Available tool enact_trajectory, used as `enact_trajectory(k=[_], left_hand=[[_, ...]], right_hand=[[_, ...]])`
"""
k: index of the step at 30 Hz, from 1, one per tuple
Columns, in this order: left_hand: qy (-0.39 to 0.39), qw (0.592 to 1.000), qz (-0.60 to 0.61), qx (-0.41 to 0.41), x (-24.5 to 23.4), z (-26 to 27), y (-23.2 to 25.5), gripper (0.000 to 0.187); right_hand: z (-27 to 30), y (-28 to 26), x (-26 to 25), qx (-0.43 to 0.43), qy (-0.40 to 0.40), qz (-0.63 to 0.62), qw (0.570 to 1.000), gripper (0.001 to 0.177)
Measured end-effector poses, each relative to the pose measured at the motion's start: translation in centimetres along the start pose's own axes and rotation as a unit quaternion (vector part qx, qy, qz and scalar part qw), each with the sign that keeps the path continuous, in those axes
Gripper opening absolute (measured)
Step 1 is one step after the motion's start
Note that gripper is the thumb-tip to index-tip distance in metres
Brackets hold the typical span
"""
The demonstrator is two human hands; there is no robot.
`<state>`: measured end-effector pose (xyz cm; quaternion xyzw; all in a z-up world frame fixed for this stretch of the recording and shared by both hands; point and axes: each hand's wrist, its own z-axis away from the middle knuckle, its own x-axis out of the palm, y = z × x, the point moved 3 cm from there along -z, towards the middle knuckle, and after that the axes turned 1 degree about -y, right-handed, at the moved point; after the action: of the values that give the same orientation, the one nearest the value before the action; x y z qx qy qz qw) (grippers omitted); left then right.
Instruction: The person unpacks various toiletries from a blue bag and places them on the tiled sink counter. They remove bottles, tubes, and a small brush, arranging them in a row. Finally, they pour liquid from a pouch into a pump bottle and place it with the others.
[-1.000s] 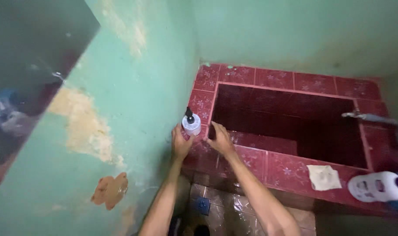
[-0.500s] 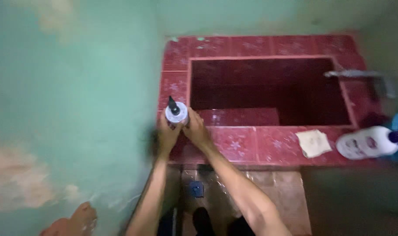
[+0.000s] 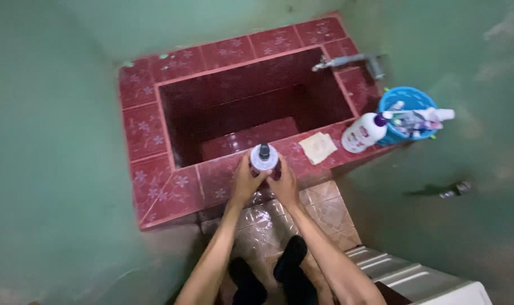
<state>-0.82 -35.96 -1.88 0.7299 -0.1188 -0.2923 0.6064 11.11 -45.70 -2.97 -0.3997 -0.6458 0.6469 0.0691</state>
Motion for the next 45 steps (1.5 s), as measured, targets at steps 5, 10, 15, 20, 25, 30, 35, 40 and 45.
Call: enact_trajectory(k=[5, 10, 15, 20, 25, 30, 35, 40, 45], left_hand=[[-0.047, 0.991, 0.128, -0.013, 6.3, -1.9, -0.5, 0.079], [-0.061, 0.991, 0.12, -0.009, 9.8, -3.0, -2.6, 0.075], [-0.07, 0.995, 0.064, -0.027, 9.8, -3.2, -1.9, 0.076], [-0.094, 0.993, 0.038, -0.055, 8.6, -3.1, 2.2, 0.073], [-0.099, 0.993, 0.062, -0.033, 6.6, -2.1, 6.5, 0.085], [-0.051, 0.983, -0.154, 0.09, 5.4, -2.2, 8.1, 0.098], [-0.085, 0.941, -0.298, 0.133, 5.9, -2.0, 14.5, 0.089], [-0.116, 0.894, -0.379, 0.21, 7.9, -2.0, 21.4, 0.082], [-0.15, 0.889, -0.368, 0.229, 10.1, -1.2, 25.2, 0.081]], right_hand=[[-0.8, 2.8, -4.6, -0.036, 0.04, 0.039, 0.998, 0.077], [-1.1, 3.3, -6.7, 0.038, 0.043, 0.039, 0.998, 0.073], [-1.3, 4.3, -7.1, 0.038, 0.041, 0.05, 0.997, 0.075], [-1.5, 5.3, -7.6, 0.033, 0.008, 0.05, 0.998, 0.077], [-1.5, 5.9, -8.7, 0.014, -0.001, 0.079, 0.997, 0.074], [-1.4, 3.9, -13.0, -0.064, 0.026, 0.104, 0.992, 0.064], [-0.9, -1.8, -19.1, -0.132, 0.071, 0.215, 0.965, 0.066], [-1.0, -6.1, -24.4, -0.105, 0.047, 0.244, 0.963, 0.07], [0.6, -8.0, -30.1, -0.074, 0.031, 0.286, 0.955, 0.07]])
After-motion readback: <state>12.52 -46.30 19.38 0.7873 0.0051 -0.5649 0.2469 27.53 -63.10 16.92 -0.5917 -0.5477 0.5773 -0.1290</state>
